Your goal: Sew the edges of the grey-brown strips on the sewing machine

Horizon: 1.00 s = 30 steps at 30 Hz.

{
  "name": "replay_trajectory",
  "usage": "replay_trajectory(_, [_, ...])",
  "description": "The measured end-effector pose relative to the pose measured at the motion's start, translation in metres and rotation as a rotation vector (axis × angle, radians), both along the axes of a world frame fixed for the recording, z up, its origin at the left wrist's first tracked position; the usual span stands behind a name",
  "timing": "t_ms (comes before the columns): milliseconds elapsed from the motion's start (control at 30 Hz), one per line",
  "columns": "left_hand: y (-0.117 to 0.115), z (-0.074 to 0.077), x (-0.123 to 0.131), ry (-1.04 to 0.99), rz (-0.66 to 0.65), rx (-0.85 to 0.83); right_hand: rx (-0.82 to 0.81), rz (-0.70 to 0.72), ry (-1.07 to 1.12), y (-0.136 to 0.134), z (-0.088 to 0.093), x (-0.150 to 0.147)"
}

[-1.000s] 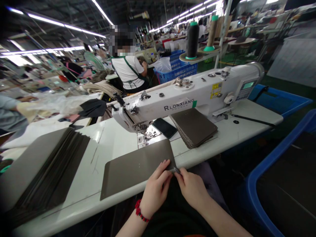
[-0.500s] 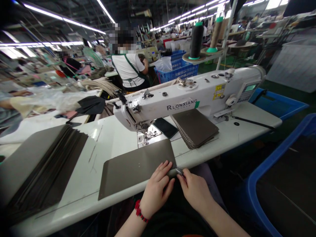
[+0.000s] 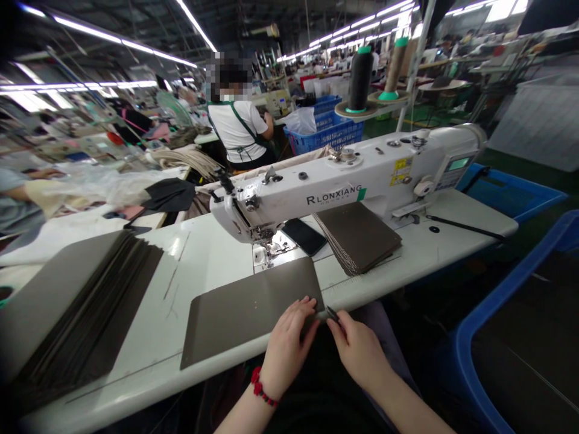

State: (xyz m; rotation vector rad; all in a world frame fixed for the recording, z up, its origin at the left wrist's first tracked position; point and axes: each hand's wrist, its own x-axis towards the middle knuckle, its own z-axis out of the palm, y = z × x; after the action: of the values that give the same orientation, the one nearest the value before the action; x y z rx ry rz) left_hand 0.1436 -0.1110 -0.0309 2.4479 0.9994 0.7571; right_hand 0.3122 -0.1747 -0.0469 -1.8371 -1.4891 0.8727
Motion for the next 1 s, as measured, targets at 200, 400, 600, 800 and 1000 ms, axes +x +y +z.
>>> replay_trajectory(200, [0.008, 0.011, 0.012, 0.063, 0.059, 0.028, -0.001, 0.061, -0.288, -0.004, 0.001, -0.002])
replay_trajectory(400, [0.009, 0.013, 0.018, 0.083, 0.077, 0.044, 0.028, 0.065, -0.333, -0.002, 0.0, -0.003])
replay_trajectory(600, [0.01, 0.012, 0.018, 0.09, 0.075, 0.048, 0.021, 0.062, -0.338, -0.002, -0.001, -0.004])
replay_trajectory(800, [0.011, 0.014, 0.014, 0.106, 0.023, 0.069, 0.018, 0.065, -0.306, -0.005, -0.002, -0.003])
replay_trajectory(1000, [0.01, 0.013, 0.02, 0.136, 0.067, 0.091, 0.031, 0.055, -0.317, -0.003, -0.004, -0.005])
